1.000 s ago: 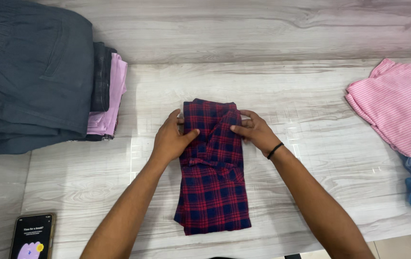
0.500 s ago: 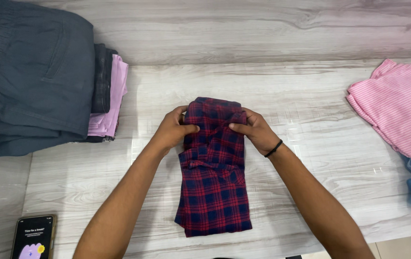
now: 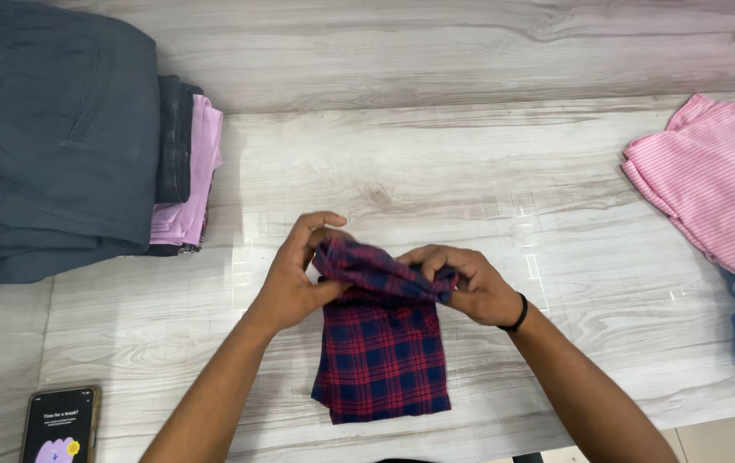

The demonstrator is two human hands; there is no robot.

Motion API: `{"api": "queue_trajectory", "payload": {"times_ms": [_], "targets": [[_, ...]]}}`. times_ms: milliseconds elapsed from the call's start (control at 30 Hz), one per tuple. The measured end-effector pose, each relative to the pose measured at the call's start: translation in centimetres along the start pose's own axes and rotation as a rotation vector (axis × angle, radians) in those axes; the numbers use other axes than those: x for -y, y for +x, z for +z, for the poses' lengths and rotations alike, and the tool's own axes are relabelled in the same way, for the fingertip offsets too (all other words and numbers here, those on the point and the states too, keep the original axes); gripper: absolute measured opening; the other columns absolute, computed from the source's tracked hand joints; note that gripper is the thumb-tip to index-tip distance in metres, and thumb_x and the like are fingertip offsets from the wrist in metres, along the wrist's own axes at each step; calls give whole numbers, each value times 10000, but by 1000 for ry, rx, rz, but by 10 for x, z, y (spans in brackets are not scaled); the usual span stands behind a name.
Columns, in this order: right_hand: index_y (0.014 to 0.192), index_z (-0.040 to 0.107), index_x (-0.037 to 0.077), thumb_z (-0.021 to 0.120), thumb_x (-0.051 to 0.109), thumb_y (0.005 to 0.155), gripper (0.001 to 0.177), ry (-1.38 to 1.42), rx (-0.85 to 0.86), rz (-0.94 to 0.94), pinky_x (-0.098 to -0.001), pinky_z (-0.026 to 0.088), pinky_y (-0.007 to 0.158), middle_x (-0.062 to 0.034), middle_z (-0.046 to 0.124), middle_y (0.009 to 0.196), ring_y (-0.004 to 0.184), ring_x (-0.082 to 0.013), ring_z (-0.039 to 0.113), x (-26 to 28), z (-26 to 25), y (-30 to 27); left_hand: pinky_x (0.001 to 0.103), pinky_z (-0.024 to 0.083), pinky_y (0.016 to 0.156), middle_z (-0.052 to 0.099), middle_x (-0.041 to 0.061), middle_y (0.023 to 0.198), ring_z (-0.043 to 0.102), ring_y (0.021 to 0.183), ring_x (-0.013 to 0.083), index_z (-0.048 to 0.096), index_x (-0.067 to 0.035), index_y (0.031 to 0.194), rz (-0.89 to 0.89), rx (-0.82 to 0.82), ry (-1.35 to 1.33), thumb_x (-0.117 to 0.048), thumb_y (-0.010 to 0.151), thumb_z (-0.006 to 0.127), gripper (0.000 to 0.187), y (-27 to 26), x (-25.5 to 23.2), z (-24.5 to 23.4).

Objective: The person folds a dark pair of pants, a red and blue plaid shirt, and a blue pair of pants on a light-colored wooden surface. Each item is smoothed, folded into a compact rectangle, and stacked on the left side of the frame.

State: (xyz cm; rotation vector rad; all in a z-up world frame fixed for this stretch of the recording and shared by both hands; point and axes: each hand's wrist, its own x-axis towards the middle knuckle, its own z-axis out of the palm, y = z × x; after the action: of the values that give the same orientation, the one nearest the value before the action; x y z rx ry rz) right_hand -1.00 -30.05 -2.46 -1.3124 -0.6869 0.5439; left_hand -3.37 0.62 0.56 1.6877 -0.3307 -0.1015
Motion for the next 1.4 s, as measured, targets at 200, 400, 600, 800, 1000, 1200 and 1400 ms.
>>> {"api": "queue_trajectory", "payload": {"times_ms": [200,400,600,800,1000,1200,1400], "targets": [[958,666,119,538,-108,660,396,-269,93,-130,-565,430,1263,-150,687,1381,1458,-375,561,20,21,-24,440,465,1122,738,-10,1025,694,1078,183,745,-165,1181,223,67,240,1,632,831,579,-47,-7,12],[1152,637,85,619,-65,655,520,-395,70,-13,-550,364,1218,-190,425,1579,1521,-391,360,44,49,-37,462,435,1154,693,15,1111,637,1197,230,773,-163,1060,331,75,387,-31,526,784,550,-77,-17,23],[1354,664,82,601,-29,639,726,-836,108,39,-502,394,1137,-115,584,1506,1401,-277,528,46,65,-47,547,341,1174,669,35,1309,549,1354,276,740,-161,1078,368,85,565,-56,608,773,483,-98,-30,36],[1249,713,83,549,-8,715,566,-703,-21,-170,-527,380,1246,-147,609,1491,1448,-317,548,30,67,-71,595,248,1186,672,11,1344,541,1365,249,693,-173,1271,389,95,660,-152,789,729,484,-124,-26,52],[1139,754,98,529,94,738,460,-737,107,-183,-588,269,1255,-182,601,1493,1494,-384,464,32,71,-91,535,278,1222,703,-91,1313,599,1326,142,676,-269,1317,447,50,794,-392,977,658,362,-162,-5,76],[1126,753,92,584,190,790,388,-771,274,-12,-607,236,1262,-190,575,1559,1545,-399,421,38,76,-91,494,354,1145,702,-62,1233,636,1216,128,677,-234,1271,436,59,768,-563,982,679,438,-184,13,88],[1048,727,69,676,460,843,445,-808,309,-13,-626,218,1227,-197,582,1499,1497,-409,420,54,82,-77,389,457,1008,713,46,1247,661,1147,129,707,-121,1218,378,-165,601,-401,977,683,370,-175,3,83]]}}
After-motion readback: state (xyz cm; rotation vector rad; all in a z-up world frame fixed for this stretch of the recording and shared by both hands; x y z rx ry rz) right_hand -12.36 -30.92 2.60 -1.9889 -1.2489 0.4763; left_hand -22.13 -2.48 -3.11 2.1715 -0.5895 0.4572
